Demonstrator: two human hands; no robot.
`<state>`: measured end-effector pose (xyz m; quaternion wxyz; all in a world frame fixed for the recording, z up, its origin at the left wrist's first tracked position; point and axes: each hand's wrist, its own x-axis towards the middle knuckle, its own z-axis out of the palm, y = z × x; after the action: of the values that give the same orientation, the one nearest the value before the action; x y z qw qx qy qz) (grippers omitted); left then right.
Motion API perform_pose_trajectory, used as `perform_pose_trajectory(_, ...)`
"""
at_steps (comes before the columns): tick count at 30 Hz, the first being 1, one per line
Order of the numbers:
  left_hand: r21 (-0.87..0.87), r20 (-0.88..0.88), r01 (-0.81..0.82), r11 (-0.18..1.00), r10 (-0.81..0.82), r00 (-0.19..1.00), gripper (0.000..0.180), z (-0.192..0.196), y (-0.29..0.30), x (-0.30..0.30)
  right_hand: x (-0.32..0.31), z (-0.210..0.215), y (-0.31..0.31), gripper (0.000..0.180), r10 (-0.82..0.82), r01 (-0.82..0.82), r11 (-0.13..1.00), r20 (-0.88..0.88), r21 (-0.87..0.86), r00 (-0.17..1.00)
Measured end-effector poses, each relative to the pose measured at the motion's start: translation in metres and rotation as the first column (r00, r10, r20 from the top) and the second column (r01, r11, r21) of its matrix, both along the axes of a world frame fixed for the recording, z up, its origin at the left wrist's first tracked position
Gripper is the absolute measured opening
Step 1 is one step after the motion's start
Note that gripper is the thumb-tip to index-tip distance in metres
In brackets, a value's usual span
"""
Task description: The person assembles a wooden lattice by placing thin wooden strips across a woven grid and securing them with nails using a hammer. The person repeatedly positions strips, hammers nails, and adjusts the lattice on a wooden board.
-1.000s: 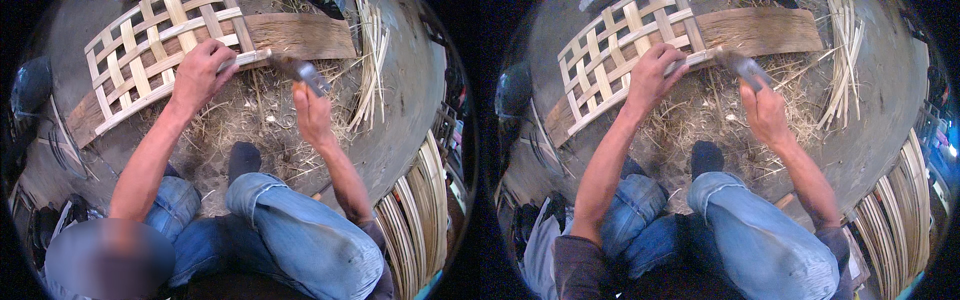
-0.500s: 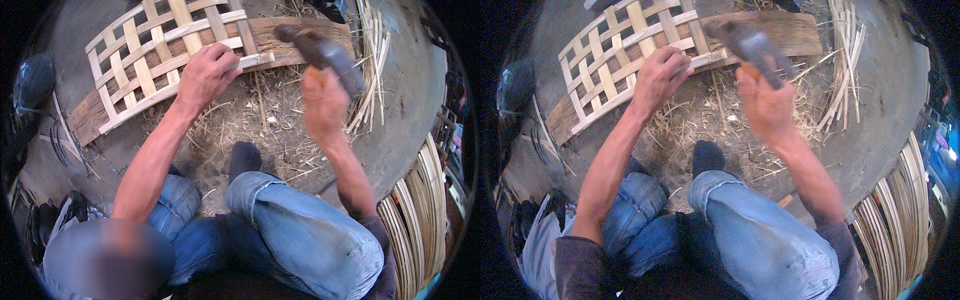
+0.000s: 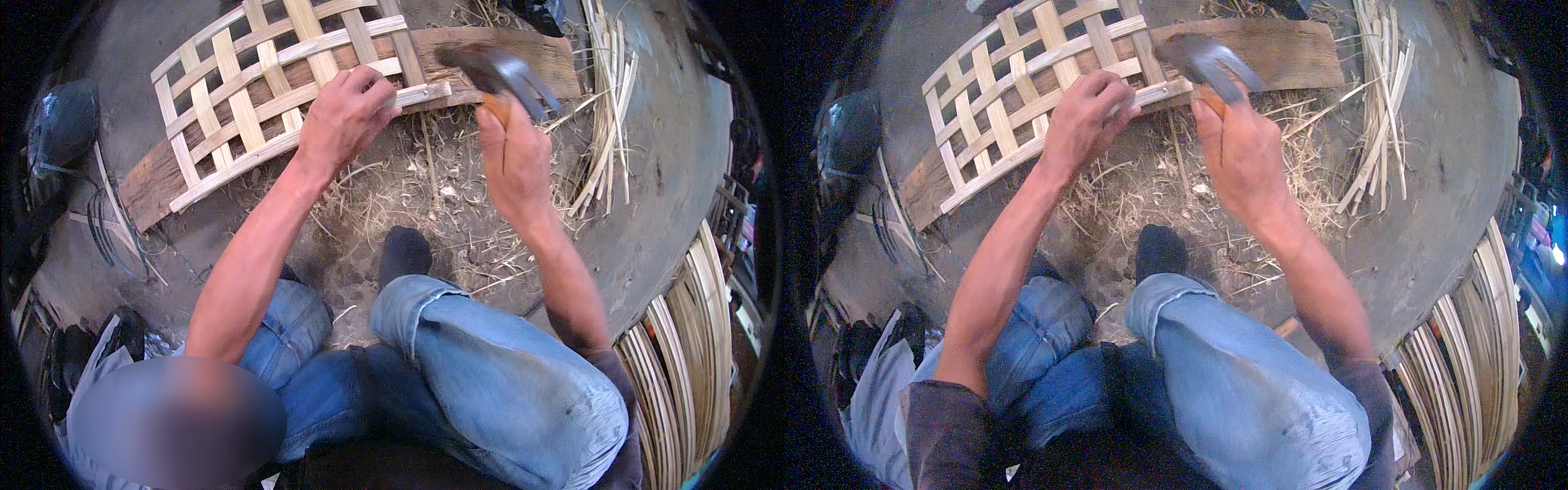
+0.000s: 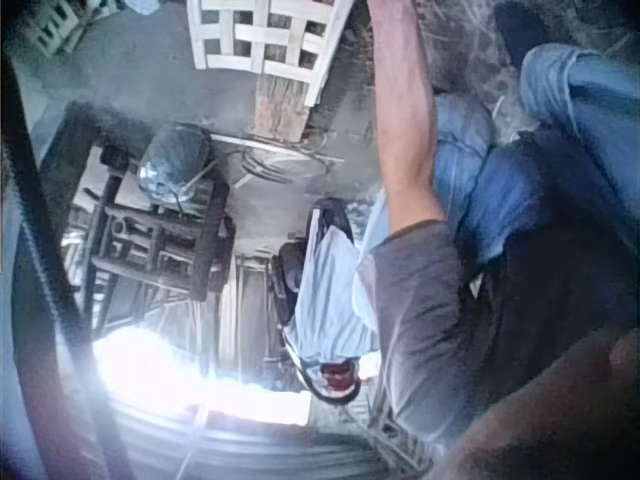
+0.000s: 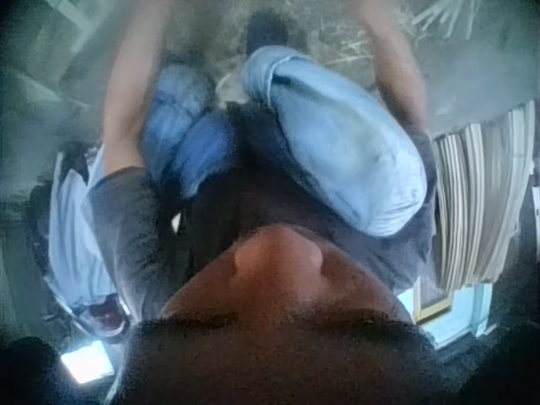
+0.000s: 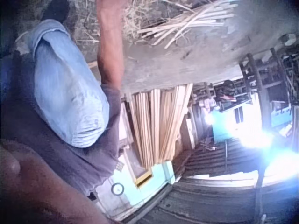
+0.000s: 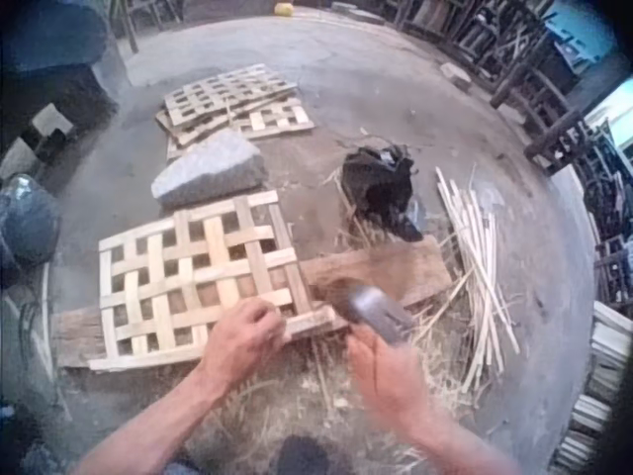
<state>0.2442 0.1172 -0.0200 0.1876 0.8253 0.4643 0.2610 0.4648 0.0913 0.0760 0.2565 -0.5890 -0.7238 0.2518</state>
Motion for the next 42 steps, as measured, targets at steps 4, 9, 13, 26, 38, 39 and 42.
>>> perform_pose_trajectory(4,-0.026,0.005,0.011,1.0,-0.01,1.0,0.018,0.002,0.005,0.006,0.006,-0.031,0.0,0.028,-0.027,0.097,0.901,0.167,-0.424,0.986)
perform_pose_trajectory(9,-0.01,0.055,-0.005,1.0,0.005,0.998,0.017,0.001,0.003,0.003,0.0,-0.019,-0.011,0.025,0.028,-0.026,0.999,0.06,-0.042,0.998)
perform_pose_trajectory(13,-0.048,0.029,0.015,0.999,-0.013,0.999,0.019,0.003,0.002,-0.001,-0.008,-0.015,-0.002,0.03,-0.006,0.065,0.93,0.164,-0.361,0.986)
perform_pose_trajectory(26,-0.038,0.057,-0.03,0.999,0.032,0.998,0.024,0.005,0.008,-0.014,0.013,-0.031,-0.043,0.024,0.018,0.074,0.957,0.312,-0.282,0.95)
perform_pose_trajectory(38,-0.079,-0.051,-0.773,0.629,0.772,0.634,0.027,0.018,0.035,-0.324,0.06,-0.045,-0.102,0.022,-0.038,0.04,0.999,0.355,0.002,0.934)
perform_pose_trajectory(39,-0.186,-0.038,-0.745,0.641,0.753,0.657,0.029,0.013,0.03,-0.337,0.055,-0.036,-0.073,0.02,-0.017,0.004,0.999,0.267,0.048,0.964)
perform_pose_trajectory(42,-0.502,0.012,-0.61,0.613,0.71,0.704,0.034,0.002,0.018,-0.344,0.026,-0.031,0.039,0.02,0.049,-0.051,0.995,0.028,0.085,0.998)
